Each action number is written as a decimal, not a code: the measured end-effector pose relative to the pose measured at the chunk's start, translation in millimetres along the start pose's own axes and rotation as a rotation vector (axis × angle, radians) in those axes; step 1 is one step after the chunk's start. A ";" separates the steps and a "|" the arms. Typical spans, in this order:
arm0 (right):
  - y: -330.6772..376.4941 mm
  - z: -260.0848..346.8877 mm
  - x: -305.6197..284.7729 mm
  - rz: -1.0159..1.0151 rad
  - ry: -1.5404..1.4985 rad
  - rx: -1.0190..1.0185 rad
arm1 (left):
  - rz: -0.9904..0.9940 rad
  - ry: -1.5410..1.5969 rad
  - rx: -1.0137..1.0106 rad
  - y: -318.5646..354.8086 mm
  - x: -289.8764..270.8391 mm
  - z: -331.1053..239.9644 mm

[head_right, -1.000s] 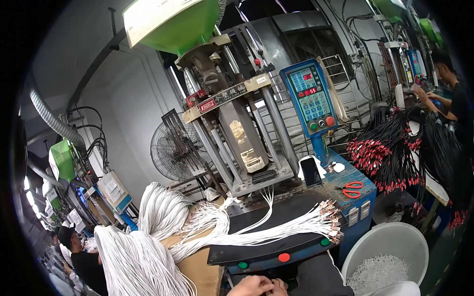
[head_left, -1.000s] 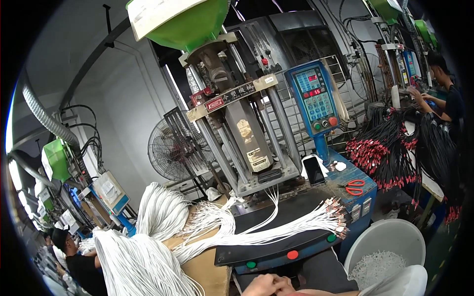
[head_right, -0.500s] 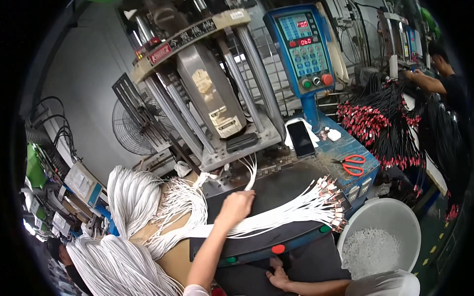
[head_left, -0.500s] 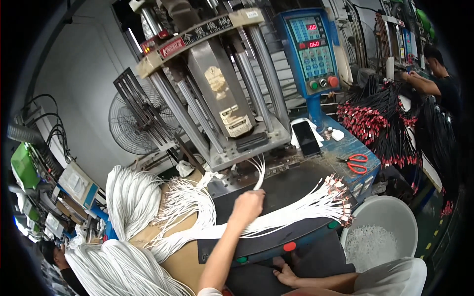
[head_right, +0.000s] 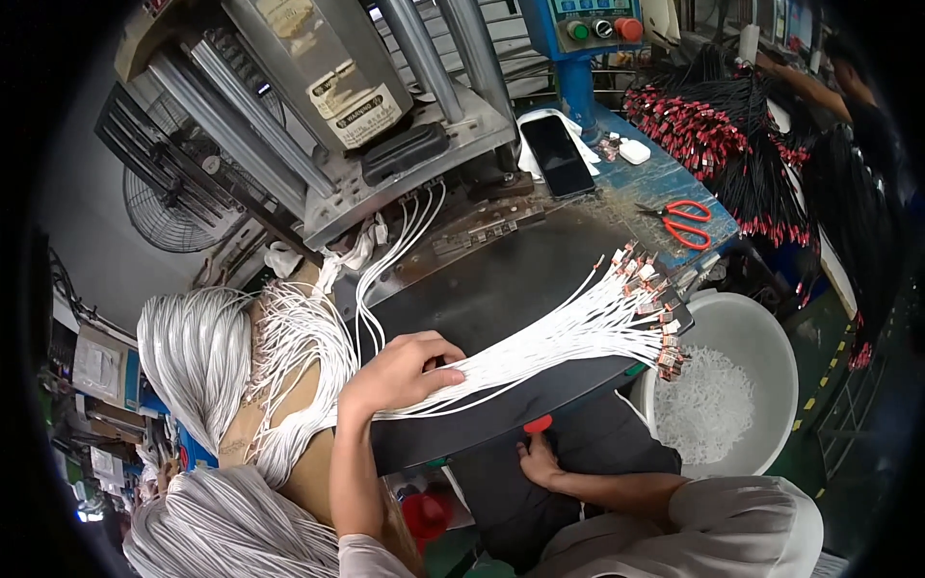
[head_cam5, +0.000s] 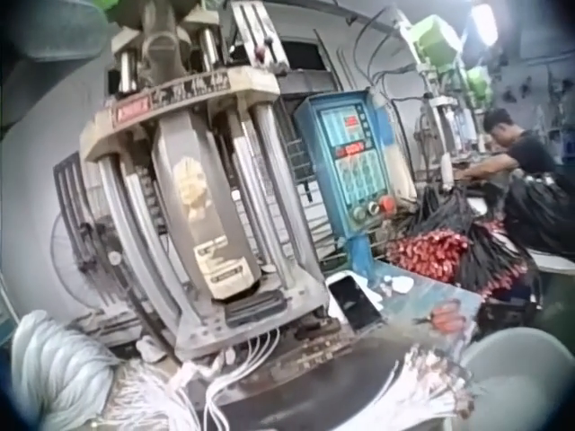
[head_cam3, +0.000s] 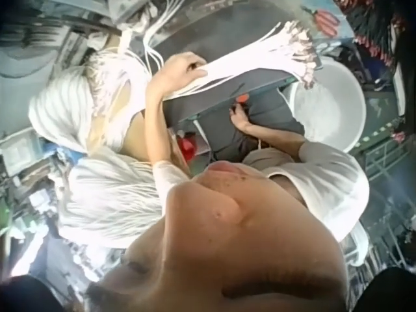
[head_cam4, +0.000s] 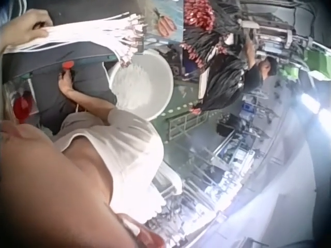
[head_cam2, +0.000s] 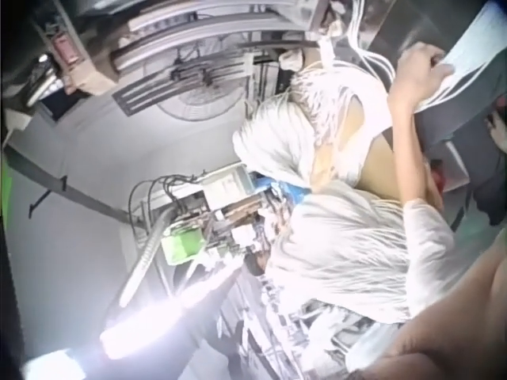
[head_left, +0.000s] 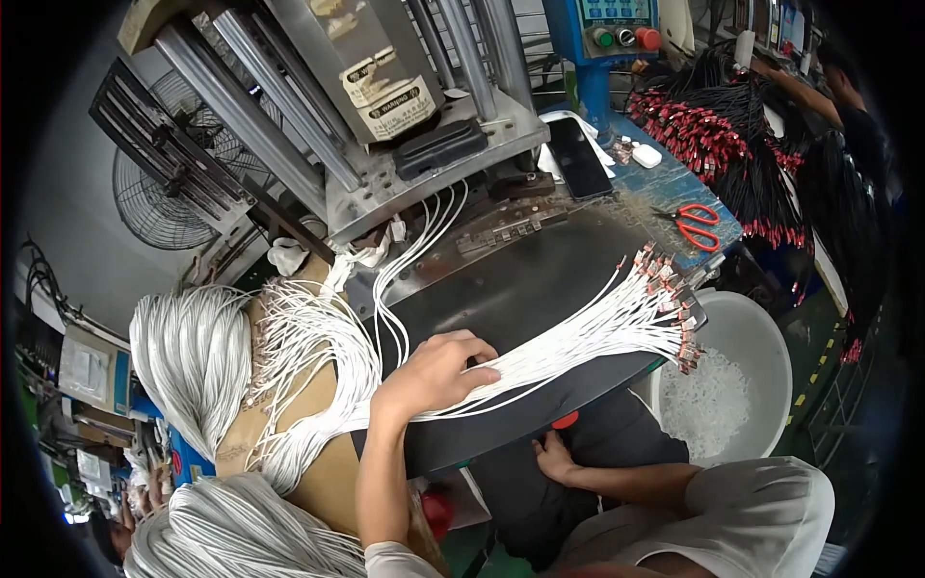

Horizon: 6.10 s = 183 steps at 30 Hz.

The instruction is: The person loads white electrical cables into a crimping and connector assembly machine by hand.

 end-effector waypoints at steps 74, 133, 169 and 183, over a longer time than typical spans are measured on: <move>-78.2 358.2 -247.7 0.110 0.348 -0.592 | -0.289 1.447 -0.290 -69.5 41.4 13.6; -60.1 359.4 -236.4 0.419 0.273 -0.558 | -0.320 1.132 -0.440 -59.7 26.5 27.8; -52.0 412.0 -223.8 -0.247 0.859 -1.228 | -0.686 -0.069 0.304 4.6 -34.9 -14.4; -84.8 431.7 -222.0 0.099 0.795 -1.020 | -1.195 -0.248 -0.594 156.7 -152.2 173.0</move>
Point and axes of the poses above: each hand's wrist, its own y-axis away from the middle knuckle, its own x-axis out of the palm, z = x × y, the point moved 7 cm from there along -y, towards the middle knuckle, and after that the axes turned 2 degrees about y, right-handed, at the moved point
